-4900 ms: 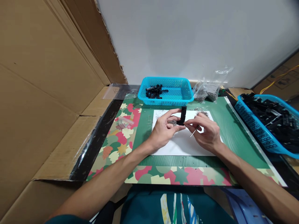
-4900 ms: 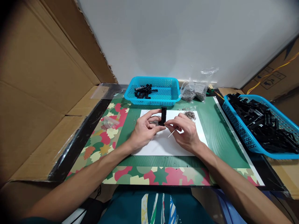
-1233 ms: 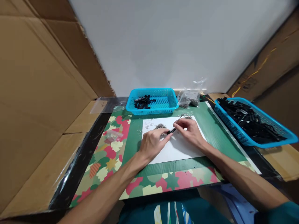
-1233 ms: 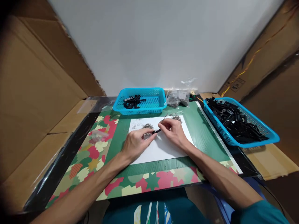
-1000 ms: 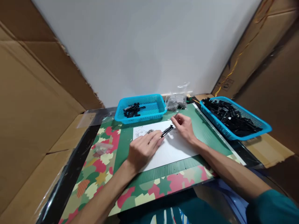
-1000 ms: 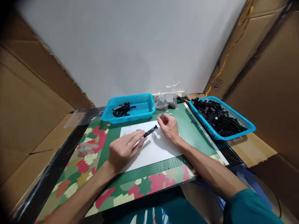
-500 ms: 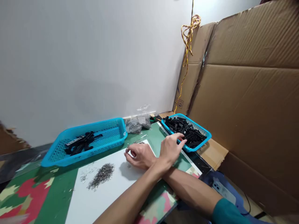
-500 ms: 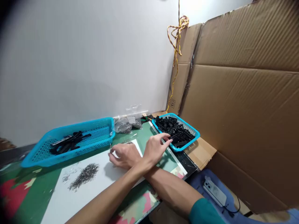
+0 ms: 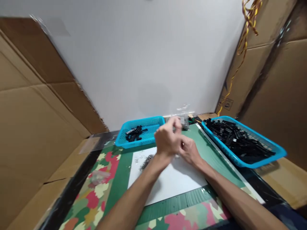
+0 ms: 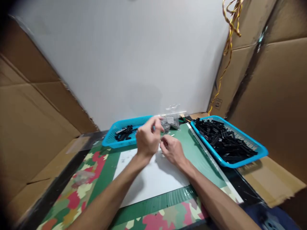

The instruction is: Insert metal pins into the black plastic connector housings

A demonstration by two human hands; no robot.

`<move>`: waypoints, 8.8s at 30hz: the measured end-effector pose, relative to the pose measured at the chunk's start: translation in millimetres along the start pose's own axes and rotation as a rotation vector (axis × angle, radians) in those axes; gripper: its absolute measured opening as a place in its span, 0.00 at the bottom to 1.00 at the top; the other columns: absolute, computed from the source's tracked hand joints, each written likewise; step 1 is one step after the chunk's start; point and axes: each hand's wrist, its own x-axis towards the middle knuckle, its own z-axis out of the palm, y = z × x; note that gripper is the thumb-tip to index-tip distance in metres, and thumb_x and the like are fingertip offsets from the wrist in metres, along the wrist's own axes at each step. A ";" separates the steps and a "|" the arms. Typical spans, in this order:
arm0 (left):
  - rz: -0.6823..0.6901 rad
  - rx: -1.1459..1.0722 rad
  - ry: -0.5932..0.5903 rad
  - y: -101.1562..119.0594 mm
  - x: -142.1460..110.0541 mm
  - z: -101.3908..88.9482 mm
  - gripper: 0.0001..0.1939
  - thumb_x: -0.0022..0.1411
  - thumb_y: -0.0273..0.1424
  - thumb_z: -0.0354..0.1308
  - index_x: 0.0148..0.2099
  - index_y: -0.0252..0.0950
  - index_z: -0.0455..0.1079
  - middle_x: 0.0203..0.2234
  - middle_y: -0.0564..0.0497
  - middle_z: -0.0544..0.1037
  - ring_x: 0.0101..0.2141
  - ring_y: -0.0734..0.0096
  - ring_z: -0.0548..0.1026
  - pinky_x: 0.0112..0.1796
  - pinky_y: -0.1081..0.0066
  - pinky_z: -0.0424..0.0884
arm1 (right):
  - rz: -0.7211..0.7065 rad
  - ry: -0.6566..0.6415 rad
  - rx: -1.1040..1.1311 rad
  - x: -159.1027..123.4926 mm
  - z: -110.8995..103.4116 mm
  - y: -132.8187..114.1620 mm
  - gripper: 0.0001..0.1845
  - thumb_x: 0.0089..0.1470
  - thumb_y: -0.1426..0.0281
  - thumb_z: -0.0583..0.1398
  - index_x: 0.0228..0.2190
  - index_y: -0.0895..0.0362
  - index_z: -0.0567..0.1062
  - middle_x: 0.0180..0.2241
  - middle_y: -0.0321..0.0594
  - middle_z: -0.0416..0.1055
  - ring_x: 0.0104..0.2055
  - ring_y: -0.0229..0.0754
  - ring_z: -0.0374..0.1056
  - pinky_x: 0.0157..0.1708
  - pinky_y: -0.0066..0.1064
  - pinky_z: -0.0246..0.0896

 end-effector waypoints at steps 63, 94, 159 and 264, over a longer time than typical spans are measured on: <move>-0.762 -1.170 -0.444 -102.1 -88.7 -41.1 0.22 0.64 0.50 0.64 0.44 0.36 0.66 0.33 0.56 0.69 0.19 0.85 0.66 0.15 0.82 0.54 | 0.309 -0.601 0.475 -9.4 -17.7 -15.2 0.17 0.64 0.55 0.60 0.33 0.56 0.74 0.23 0.30 0.56 0.24 0.36 0.50 0.26 0.31 0.43; -0.922 -1.345 -0.665 -97.8 -110.6 -50.9 0.10 0.62 0.34 0.62 0.36 0.34 0.66 0.27 0.57 0.64 0.18 0.86 0.55 0.19 0.76 0.42 | -0.064 -0.420 0.225 -30.9 -13.6 -48.5 0.08 0.64 0.69 0.62 0.39 0.56 0.84 0.20 0.32 0.66 0.20 0.32 0.48 0.20 0.28 0.44; -0.162 -0.100 -0.516 -109.7 -129.7 -33.6 0.20 0.73 0.47 0.55 0.34 0.38 0.71 0.18 0.55 0.56 0.22 0.67 0.59 0.30 0.68 0.46 | 0.140 -0.632 -0.132 -19.0 -8.9 -29.8 0.12 0.57 0.67 0.60 0.25 0.58 0.79 0.19 0.34 0.65 0.22 0.35 0.55 0.26 0.30 0.47; -0.661 -0.939 -0.162 -127.6 -96.1 -53.6 0.13 0.70 0.39 0.56 0.37 0.34 0.71 0.27 0.54 0.68 0.23 0.79 0.61 0.20 0.78 0.53 | -0.038 -0.703 -0.060 -28.3 31.9 -31.8 0.09 0.64 0.71 0.57 0.38 0.56 0.78 0.37 0.45 0.79 0.38 0.48 0.71 0.40 0.37 0.61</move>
